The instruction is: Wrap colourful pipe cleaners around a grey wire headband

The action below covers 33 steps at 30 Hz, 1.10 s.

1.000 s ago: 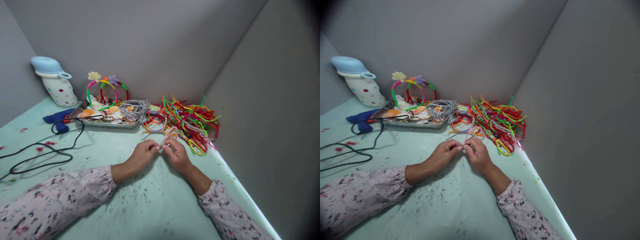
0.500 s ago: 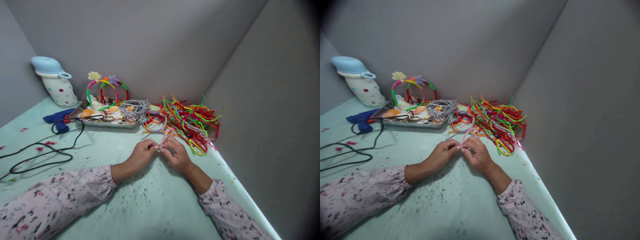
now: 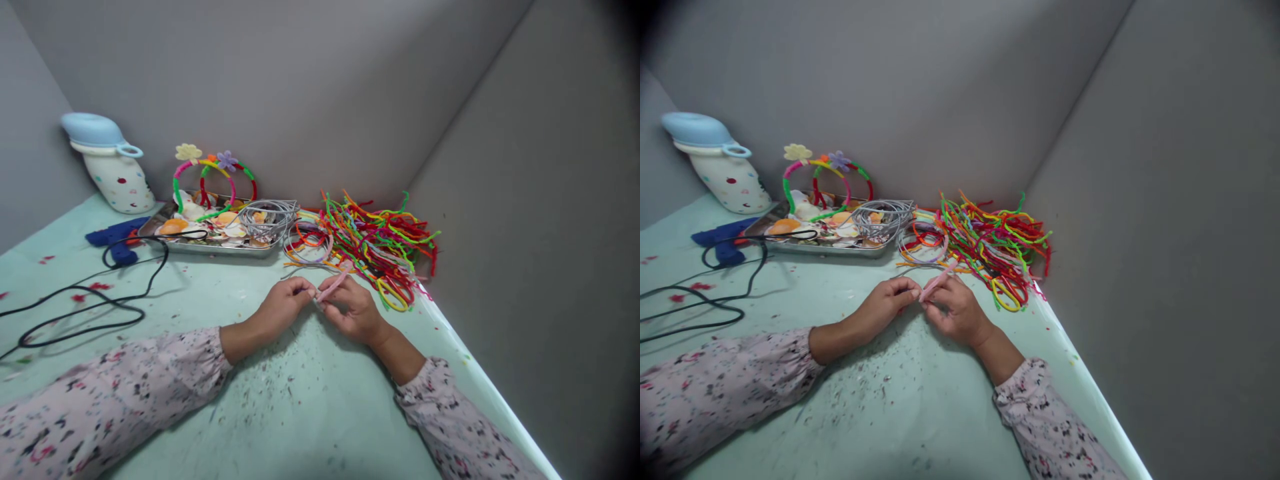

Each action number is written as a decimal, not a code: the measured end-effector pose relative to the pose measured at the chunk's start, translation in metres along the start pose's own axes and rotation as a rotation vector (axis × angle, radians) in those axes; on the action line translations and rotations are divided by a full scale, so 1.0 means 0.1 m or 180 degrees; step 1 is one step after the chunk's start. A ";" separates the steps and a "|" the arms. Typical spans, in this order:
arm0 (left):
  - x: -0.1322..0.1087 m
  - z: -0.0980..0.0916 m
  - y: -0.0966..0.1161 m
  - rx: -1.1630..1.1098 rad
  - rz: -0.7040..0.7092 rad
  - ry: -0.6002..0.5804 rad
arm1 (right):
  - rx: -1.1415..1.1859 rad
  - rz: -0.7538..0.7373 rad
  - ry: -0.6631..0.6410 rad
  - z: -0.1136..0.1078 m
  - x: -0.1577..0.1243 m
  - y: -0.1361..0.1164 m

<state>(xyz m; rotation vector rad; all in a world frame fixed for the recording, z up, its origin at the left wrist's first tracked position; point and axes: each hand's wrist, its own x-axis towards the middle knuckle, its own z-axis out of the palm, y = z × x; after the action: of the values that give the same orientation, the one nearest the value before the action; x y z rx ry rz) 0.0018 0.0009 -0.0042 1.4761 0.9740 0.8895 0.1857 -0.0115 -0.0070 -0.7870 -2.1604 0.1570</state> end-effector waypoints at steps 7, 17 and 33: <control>-0.01 0.00 0.04 0.0122 -0.0021 0.0006 | -0.0114 -0.0094 -0.0079 -0.01 0.00 0.00; 0.02 0.02 0.01 0.0376 0.0112 0.0148 | 0.0227 0.0193 0.0200 0.01 -0.01 0.01; 0.01 0.01 -0.01 0.0614 0.0293 0.0024 | 0.0376 0.0762 0.0089 0.01 0.02 -0.02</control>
<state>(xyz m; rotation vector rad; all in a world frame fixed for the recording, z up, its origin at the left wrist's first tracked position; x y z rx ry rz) 0.0031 0.0015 -0.0050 1.6933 1.0271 0.8868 0.1829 -0.0120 -0.0059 -0.9709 -2.0056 0.3907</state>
